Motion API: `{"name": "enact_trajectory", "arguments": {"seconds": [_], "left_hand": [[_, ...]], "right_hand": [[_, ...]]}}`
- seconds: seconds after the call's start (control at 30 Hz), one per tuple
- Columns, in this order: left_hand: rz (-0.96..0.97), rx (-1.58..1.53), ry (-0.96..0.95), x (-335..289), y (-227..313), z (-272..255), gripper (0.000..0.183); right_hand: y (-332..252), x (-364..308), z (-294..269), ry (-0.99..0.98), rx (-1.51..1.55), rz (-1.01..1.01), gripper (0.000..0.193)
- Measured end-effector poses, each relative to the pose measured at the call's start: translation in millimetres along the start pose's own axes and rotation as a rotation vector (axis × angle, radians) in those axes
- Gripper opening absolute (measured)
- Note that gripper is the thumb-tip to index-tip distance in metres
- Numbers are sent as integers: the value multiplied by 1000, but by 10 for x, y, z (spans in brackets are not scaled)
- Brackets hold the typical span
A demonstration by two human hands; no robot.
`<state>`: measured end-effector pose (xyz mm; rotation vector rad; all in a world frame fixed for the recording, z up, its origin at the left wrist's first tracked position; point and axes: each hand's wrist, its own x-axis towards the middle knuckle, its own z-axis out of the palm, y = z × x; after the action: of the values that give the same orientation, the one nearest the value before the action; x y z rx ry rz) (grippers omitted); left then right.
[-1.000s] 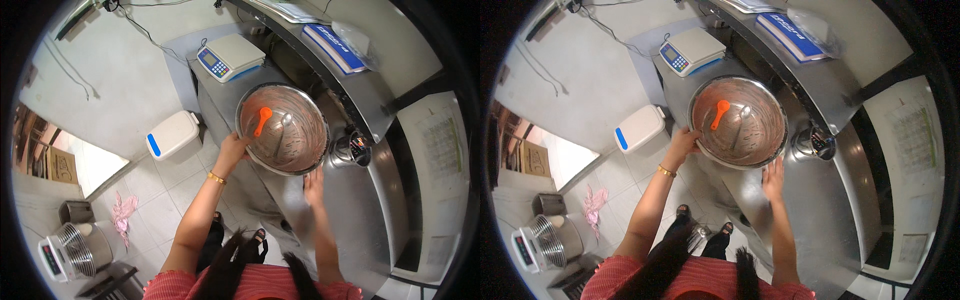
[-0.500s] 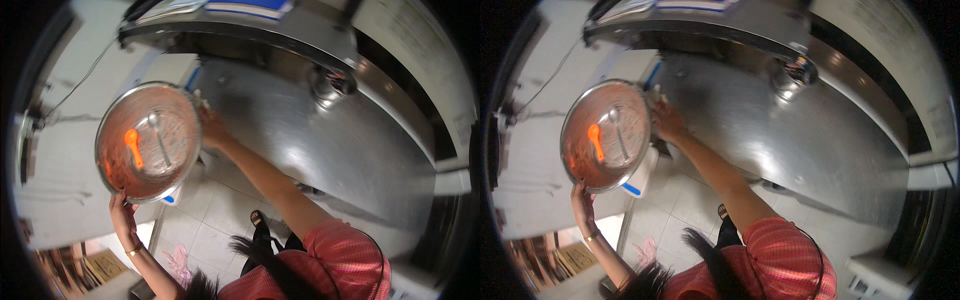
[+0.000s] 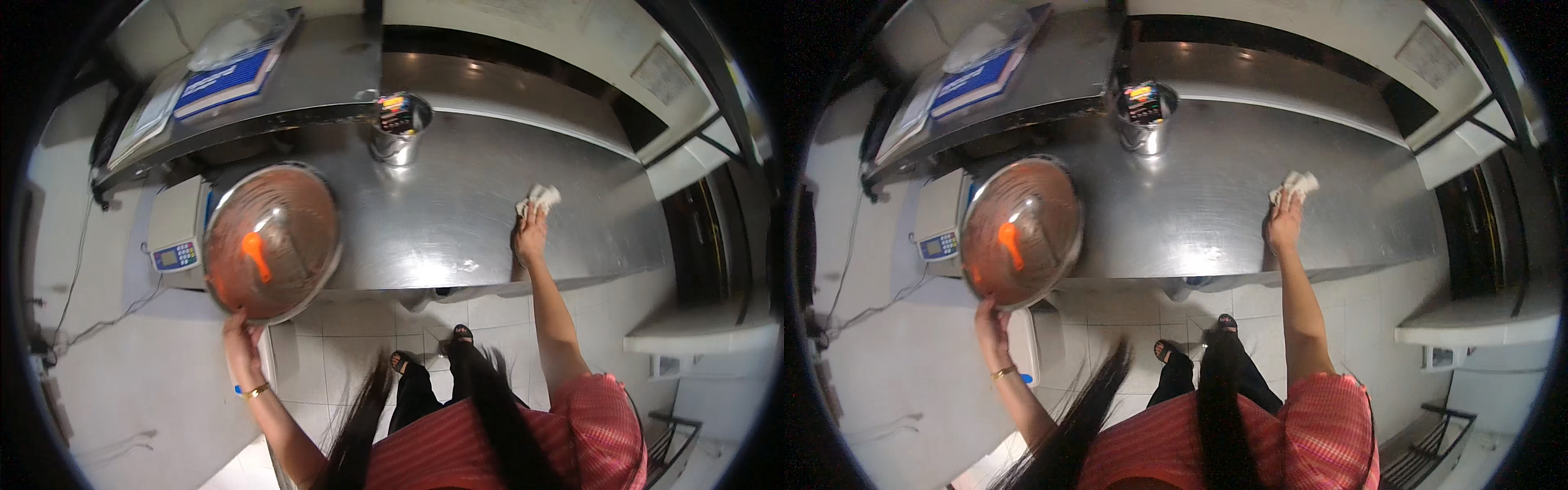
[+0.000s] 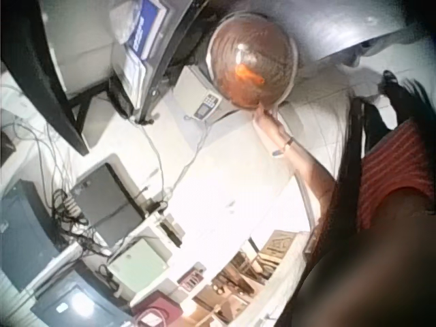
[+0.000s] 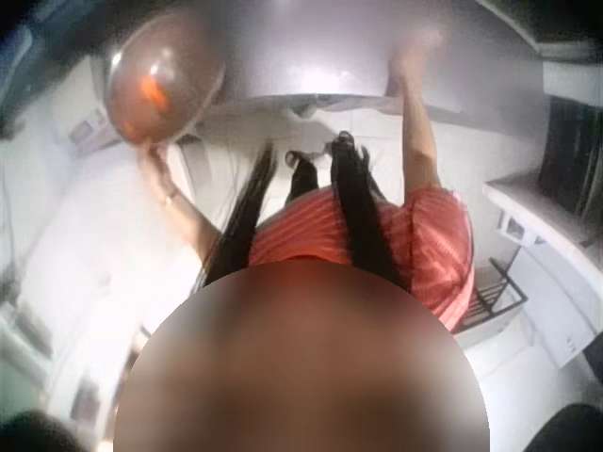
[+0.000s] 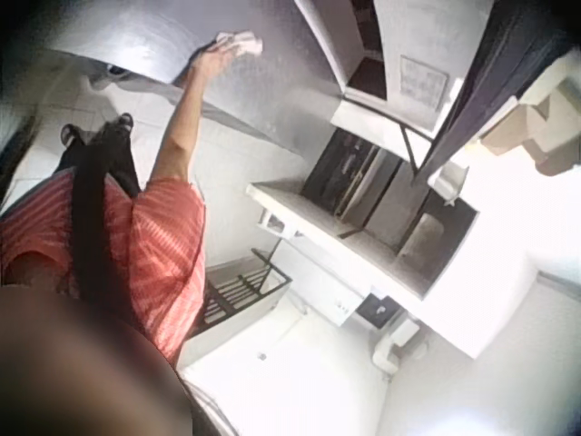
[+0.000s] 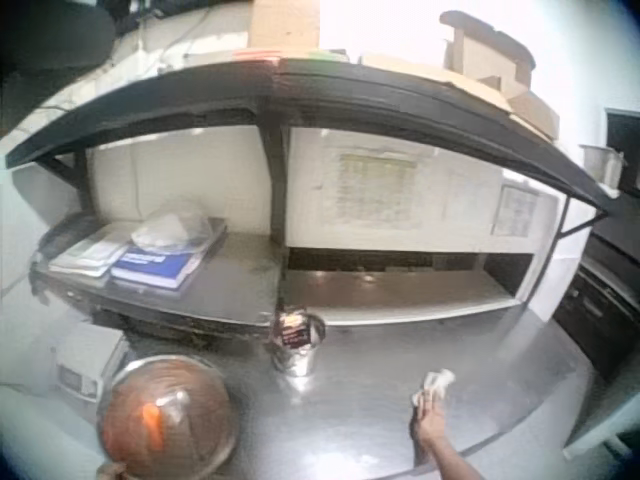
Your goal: The person wipes a large stainless steel surface with a cloth, then moves to a countertop, shifts a digital scale and a metal bowl, and continues wiping the counter. The person walks through the kitchen area at the end.
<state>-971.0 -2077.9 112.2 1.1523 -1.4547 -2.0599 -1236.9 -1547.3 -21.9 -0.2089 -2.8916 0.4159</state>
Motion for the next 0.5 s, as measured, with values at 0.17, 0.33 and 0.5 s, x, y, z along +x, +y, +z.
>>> {"name": "enact_trajectory", "arguments": {"seconds": [0.17, 0.33, 0.5], "left_hand": [[30, 4, -64, 43, -311, 326, 20], [25, -44, 6, 59, -499, 273, 21], [-11, -82, 92, -60, -535, 299, 27]], "right_hand": [[-801, -442, 153, -121, 69, -389, 50], [-2302, -1050, 338, -349, 220, -836, 52], [-1855, -605, 414, -289, 222, -793, 54]]}}
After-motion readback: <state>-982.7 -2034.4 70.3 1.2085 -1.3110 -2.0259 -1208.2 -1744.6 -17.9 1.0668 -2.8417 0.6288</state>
